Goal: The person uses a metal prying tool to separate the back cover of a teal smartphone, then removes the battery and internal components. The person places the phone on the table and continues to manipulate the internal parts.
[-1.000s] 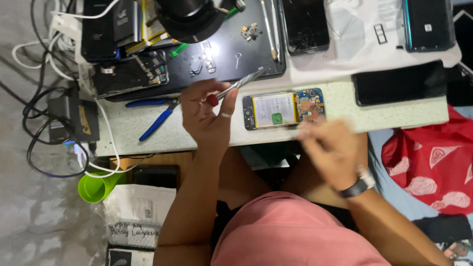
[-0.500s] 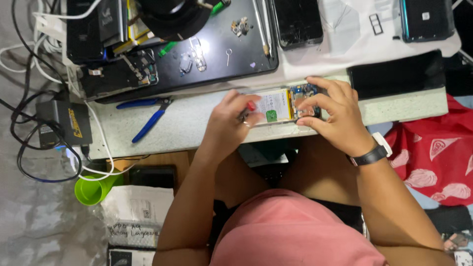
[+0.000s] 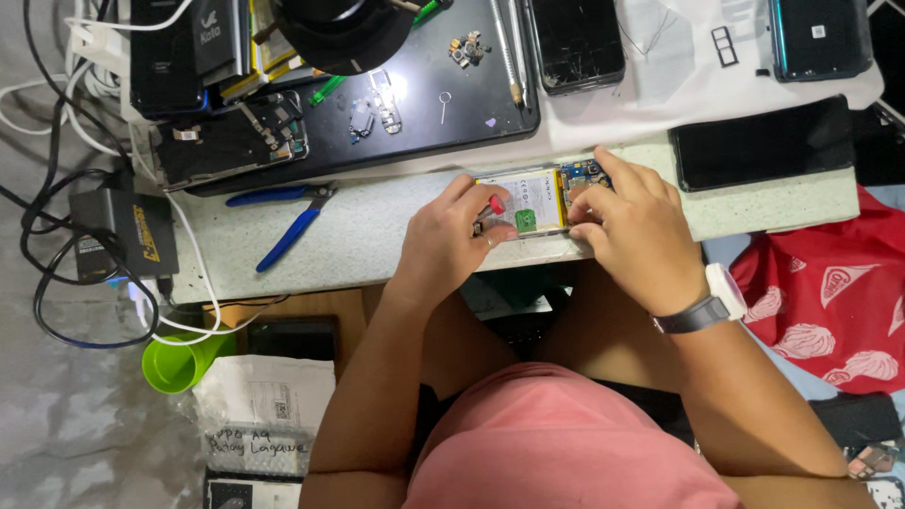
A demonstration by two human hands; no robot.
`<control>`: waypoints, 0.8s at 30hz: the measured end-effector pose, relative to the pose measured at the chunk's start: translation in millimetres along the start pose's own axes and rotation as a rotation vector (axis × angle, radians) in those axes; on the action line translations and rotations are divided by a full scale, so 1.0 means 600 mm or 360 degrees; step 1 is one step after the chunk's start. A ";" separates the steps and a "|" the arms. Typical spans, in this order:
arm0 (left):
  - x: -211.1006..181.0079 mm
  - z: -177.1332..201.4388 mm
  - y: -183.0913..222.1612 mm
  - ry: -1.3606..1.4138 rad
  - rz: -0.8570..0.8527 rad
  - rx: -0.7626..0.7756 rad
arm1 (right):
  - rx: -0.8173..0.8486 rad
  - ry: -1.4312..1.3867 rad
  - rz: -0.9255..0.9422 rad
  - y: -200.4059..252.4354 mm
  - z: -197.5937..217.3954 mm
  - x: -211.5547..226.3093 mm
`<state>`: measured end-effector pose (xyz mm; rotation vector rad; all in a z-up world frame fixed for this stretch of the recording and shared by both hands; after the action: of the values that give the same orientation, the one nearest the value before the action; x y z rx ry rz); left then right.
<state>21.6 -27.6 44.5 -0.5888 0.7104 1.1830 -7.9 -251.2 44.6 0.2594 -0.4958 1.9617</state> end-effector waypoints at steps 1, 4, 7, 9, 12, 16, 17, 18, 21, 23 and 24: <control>0.001 0.000 0.000 -0.0004 -0.0002 0.0001 | 0.0005 0.0054 0.0018 -0.002 0.003 0.006; 0.002 0.000 0.001 -0.0012 -0.0005 0.0004 | 0.0041 0.0186 0.0027 -0.010 0.013 0.018; 0.002 0.000 0.000 -0.0027 -0.0002 0.0001 | 0.0116 0.0215 -0.0001 -0.022 0.017 0.023; 0.002 -0.001 0.000 -0.0047 0.0021 0.0002 | 0.0199 0.0161 -0.0040 -0.029 0.016 0.019; 0.002 -0.001 0.000 0.0000 0.0038 0.0036 | 0.0341 -0.0055 -0.0138 -0.041 0.012 0.002; 0.002 0.000 -0.001 -0.0005 0.0033 0.0035 | 0.0414 -0.0372 -0.0214 -0.048 0.006 -0.024; 0.002 0.000 -0.001 0.0000 0.0028 0.0032 | 0.0411 -0.0410 -0.0207 -0.047 0.003 -0.026; 0.002 0.001 -0.001 0.0005 0.0024 0.0030 | 0.0403 -0.0432 -0.0214 -0.045 0.001 -0.028; 0.005 -0.002 -0.003 0.0005 0.0077 0.0074 | 0.0355 -0.0542 -0.0250 -0.041 0.001 -0.031; 0.005 -0.001 -0.002 0.0009 0.0042 0.0041 | 0.0286 -0.0684 -0.0295 -0.036 0.004 -0.028; 0.005 0.000 -0.001 0.0010 0.0024 0.0024 | 0.0236 -0.0652 -0.0271 -0.033 0.007 -0.023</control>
<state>22.5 -26.0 42.3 -0.5756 0.7298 1.1894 15.8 -257.1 47.1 0.7826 -0.5693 1.7827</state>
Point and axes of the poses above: each hand's wrist, its own y-axis away from the middle knuckle, its own z-axis out of the back of the hand, x = y × z, the point moved 3 cm from there along -y, towards the middle knuckle, and after that the axes turned 10 degrees about z, right-handed, at the moved point
